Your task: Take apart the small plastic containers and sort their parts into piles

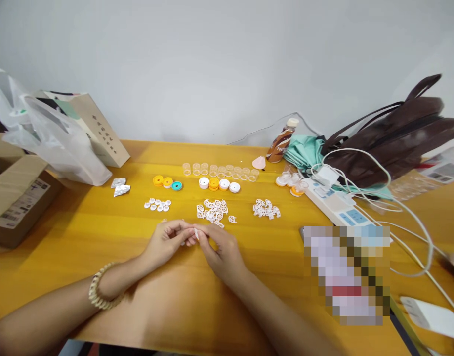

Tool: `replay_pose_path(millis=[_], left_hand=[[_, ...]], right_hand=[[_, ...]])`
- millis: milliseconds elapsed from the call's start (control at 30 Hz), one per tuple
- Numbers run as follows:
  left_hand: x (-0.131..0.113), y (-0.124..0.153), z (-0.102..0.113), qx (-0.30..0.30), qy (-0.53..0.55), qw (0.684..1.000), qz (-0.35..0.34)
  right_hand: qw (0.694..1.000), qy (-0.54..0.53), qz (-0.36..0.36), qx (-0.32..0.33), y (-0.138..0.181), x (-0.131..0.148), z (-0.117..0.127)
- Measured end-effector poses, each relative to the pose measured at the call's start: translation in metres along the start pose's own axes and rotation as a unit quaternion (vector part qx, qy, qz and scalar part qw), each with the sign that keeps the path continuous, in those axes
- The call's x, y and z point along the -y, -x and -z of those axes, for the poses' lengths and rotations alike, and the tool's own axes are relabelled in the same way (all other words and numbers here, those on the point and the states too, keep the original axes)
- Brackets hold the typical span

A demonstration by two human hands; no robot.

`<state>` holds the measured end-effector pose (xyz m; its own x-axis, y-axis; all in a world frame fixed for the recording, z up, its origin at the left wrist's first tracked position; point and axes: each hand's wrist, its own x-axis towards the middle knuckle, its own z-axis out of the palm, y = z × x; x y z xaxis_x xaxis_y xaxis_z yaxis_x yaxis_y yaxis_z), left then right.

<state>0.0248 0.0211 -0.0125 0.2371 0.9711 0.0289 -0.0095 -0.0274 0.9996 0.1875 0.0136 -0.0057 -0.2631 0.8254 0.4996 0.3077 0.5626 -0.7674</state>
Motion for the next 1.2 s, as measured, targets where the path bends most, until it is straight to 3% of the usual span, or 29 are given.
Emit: replay_pose_path(millis=[467,700,900,1200], left_hand=[[-0.005,-0.001,-0.003,0.023,0.039,0.998,0.033],[-0.007,-0.004,0.002,0.019,0.08,0.995,0.051],[-0.006,-0.003,0.003,0.031,0.074,0.995,0.065],[-0.006,-0.002,0.004,0.014,0.08,0.995,0.054]], right_hand=[[0.999,-0.009,-0.053,0.009,0.002,-0.001,-0.003],[0.999,-0.015,-0.039,0.001,0.003,-0.004,-0.002],[0.999,0.02,0.019,0.018,0.004,-0.008,-0.004],[0.998,0.035,-0.02,-0.044,0.0,-0.008,0.002]])
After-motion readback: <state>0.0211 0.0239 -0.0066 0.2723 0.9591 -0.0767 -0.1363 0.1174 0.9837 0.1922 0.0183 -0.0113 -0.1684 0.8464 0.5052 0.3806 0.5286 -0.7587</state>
